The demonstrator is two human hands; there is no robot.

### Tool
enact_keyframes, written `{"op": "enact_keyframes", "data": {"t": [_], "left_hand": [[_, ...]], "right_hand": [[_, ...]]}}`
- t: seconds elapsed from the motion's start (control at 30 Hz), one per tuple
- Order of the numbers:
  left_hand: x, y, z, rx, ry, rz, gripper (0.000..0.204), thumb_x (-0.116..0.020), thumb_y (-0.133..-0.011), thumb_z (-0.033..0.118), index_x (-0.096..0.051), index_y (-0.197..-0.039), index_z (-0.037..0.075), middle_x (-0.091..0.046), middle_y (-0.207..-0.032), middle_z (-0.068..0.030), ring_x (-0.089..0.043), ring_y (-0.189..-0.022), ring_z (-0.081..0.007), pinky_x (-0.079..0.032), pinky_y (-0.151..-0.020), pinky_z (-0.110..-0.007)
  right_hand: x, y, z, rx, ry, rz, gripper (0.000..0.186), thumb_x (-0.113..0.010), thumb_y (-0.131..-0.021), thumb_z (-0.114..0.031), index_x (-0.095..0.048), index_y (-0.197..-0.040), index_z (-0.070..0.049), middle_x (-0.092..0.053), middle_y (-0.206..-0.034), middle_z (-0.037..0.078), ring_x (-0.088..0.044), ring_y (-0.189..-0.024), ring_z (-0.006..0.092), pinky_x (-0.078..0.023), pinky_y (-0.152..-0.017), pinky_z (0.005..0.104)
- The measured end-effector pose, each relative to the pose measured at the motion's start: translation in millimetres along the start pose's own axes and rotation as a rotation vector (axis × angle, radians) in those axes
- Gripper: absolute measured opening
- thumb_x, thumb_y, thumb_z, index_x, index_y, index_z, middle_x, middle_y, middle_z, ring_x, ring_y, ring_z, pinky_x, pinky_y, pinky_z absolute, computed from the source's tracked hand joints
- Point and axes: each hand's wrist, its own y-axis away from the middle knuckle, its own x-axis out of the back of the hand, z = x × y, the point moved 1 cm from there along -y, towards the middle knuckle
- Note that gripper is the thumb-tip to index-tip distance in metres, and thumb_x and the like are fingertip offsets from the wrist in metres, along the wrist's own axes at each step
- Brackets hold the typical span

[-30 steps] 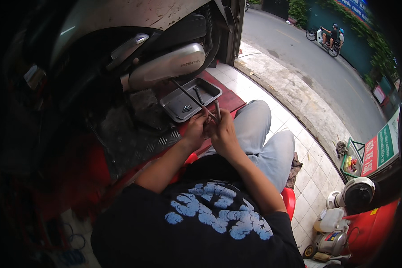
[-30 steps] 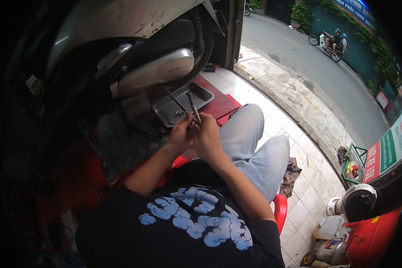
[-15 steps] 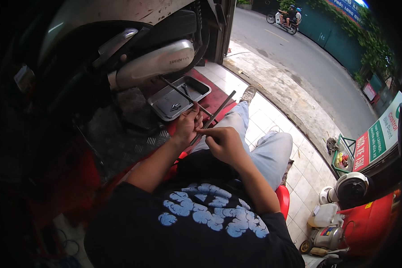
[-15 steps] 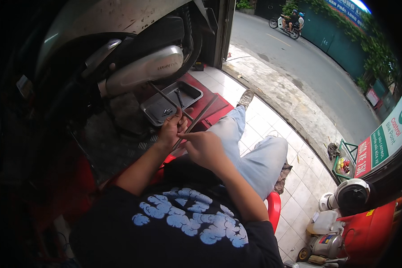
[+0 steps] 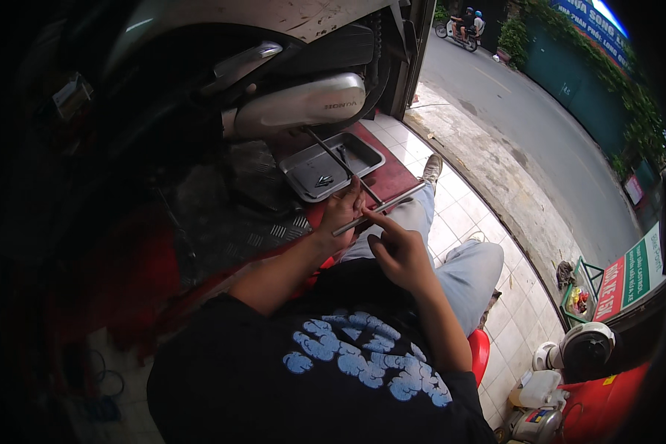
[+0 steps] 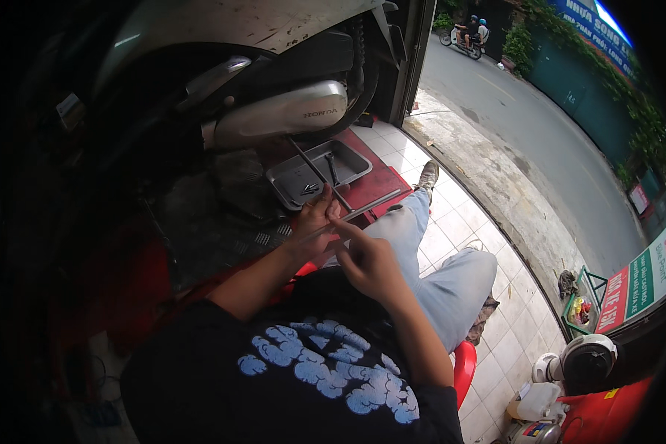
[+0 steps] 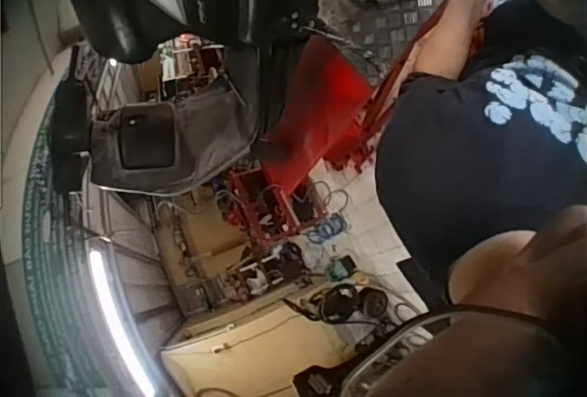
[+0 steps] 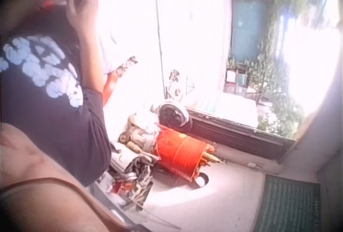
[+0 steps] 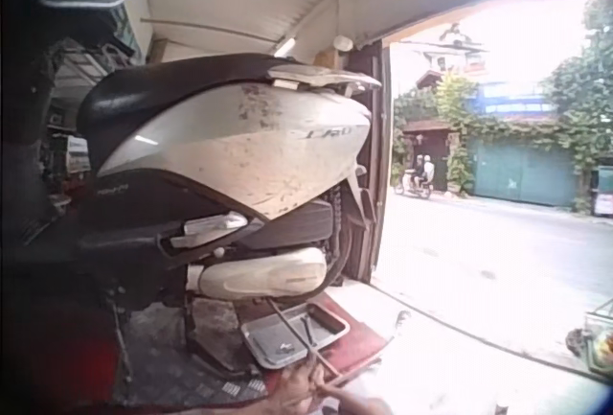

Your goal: The person holds a T-handle socket wrench and a small metal part while sitting near the side of a motorcycle, then reaches underneath the engine housing to manipulate components by hand.

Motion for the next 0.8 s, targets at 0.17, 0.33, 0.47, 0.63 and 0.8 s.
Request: {"op": "enact_keyframes", "data": {"t": [0.17,0.33,0.47,0.63,0.8], "left_hand": [[2,-2,5,-0.02,0.041,-0.002,0.048,-0.056,-0.096,0.043,-0.059,-0.117,0.0,-0.038,-0.061,0.0069,-0.033,-0.052,-0.0027,-0.029,-0.05,-0.02],[3,-1,5,-0.019,0.027,-0.002,0.049,-0.054,-0.096,0.044,-0.059,-0.116,-0.001,-0.038,-0.061,0.0068,-0.032,-0.051,-0.0034,-0.028,-0.049,-0.02],[9,-2,-3,0.028,-0.011,0.019,0.05,-0.053,-0.096,0.044,-0.059,-0.115,-0.002,-0.038,-0.061,0.0064,-0.032,-0.05,-0.004,-0.028,-0.048,-0.021],[7,-1,2,-0.016,0.007,0.011,0.049,-0.053,-0.097,0.044,-0.059,-0.115,-0.001,-0.038,-0.061,0.0062,-0.032,-0.05,-0.0042,-0.028,-0.048,-0.021],[8,1,-1,0.027,0.022,0.026,0.046,-0.052,-0.098,0.042,-0.061,-0.113,0.0,-0.037,-0.061,0.006,-0.032,-0.05,-0.0043,-0.028,-0.048,-0.021]], "right_hand": [[9,-2,25,-0.144,0.271,-0.009,0.049,-0.061,-0.083,-0.008,-0.055,-0.132,-0.006,-0.046,-0.052,0.009,-0.041,-0.047,0.0152,-0.037,-0.051,0.0295],[12,-2,7,-0.102,-0.199,0.324,0.05,-0.06,-0.087,-0.009,-0.05,-0.135,-0.002,-0.045,-0.053,0.005,-0.04,-0.05,0.0109,-0.036,-0.052,0.0279],[-1,3,-17,0.04,0.027,-0.131,0.032,-0.061,-0.086,-0.014,-0.065,-0.116,-0.004,-0.051,-0.055,0.012,-0.048,-0.048,0.0205,-0.039,-0.052,0.0323],[-1,0,18,-0.074,-0.007,0.192,0.02,-0.062,-0.089,-0.016,-0.066,-0.101,0.0,-0.053,-0.054,0.011,-0.049,-0.048,0.016,-0.039,-0.051,0.0311],[11,-4,15,-0.233,-0.389,0.241,0.039,-0.061,-0.095,-0.018,-0.052,-0.128,0.001,-0.062,-0.067,0.005,-0.049,-0.055,0.0084,-0.039,-0.053,0.0234]]}}
